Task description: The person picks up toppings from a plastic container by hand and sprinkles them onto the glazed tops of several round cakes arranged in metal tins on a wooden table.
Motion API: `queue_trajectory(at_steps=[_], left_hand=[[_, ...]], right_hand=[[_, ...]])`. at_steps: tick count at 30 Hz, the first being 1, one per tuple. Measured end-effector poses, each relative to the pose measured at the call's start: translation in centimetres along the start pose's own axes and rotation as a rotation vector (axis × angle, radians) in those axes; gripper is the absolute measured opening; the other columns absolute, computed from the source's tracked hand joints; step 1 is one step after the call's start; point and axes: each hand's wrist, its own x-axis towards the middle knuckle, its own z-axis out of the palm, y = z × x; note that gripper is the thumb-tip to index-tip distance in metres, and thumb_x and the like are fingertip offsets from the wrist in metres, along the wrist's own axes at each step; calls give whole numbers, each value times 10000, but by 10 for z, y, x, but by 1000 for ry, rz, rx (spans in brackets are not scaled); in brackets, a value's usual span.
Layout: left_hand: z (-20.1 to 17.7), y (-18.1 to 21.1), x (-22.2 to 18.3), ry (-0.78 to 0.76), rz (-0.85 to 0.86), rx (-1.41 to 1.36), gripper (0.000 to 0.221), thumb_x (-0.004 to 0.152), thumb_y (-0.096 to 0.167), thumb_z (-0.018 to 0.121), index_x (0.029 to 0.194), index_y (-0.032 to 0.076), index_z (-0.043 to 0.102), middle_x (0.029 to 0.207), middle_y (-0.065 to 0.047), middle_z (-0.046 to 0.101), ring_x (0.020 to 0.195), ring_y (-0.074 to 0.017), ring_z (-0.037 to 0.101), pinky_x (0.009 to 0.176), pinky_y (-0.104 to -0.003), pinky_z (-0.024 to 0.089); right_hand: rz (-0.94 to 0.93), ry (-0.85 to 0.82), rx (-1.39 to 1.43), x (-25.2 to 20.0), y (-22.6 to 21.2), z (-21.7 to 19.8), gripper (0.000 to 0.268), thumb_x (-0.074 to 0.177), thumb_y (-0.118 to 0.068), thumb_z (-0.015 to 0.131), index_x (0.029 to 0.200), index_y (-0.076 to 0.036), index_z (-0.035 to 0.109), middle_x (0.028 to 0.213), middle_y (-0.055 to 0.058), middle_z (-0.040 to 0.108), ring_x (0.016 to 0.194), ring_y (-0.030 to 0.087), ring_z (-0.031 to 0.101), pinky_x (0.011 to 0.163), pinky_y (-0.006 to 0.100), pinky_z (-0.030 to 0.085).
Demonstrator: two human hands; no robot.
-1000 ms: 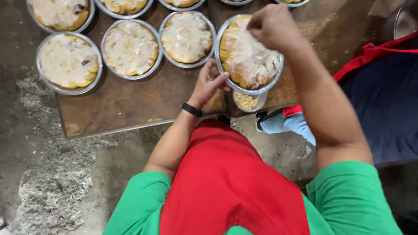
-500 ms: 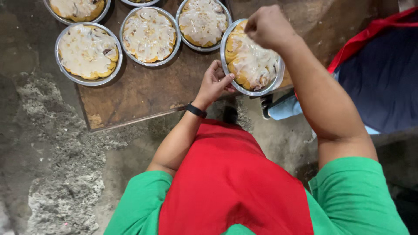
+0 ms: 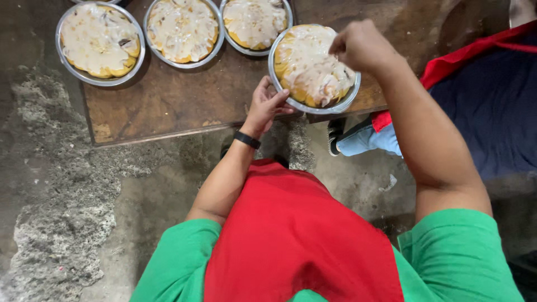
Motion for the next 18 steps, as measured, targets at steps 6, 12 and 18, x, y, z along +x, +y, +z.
queue_trajectory(at_steps=[6, 12, 18], left_hand=[[18, -16, -16, -29, 41, 5, 287, 993, 92, 700, 1186, 96, 488, 992, -75, 732, 745, -152, 724, 647, -289, 635], [33, -33, -32, 35, 110, -50, 291, 977, 99, 703, 1180, 95, 494, 988, -73, 730, 759, -160, 740, 643, -288, 634], [49, -39, -49, 75, 217, 45, 290, 1004, 94, 708, 1208, 89, 502, 1028, -58, 721, 801, -143, 727, 667, -288, 629]], right_hand=[[-115, 185, 106, 7, 43, -6, 166, 897, -61, 761, 1058, -56, 803, 899, 139, 738, 773, 261, 719, 699, 373, 570], [63, -161, 196, -25, 9, -44, 167, 941, -48, 645, 1044, -59, 775, 854, 158, 749, 737, 201, 767, 714, 347, 606], [-177, -168, 298, -30, -20, -50, 279, 871, 32, 611, 1077, -62, 775, 875, 136, 772, 797, 188, 776, 766, 338, 603]])
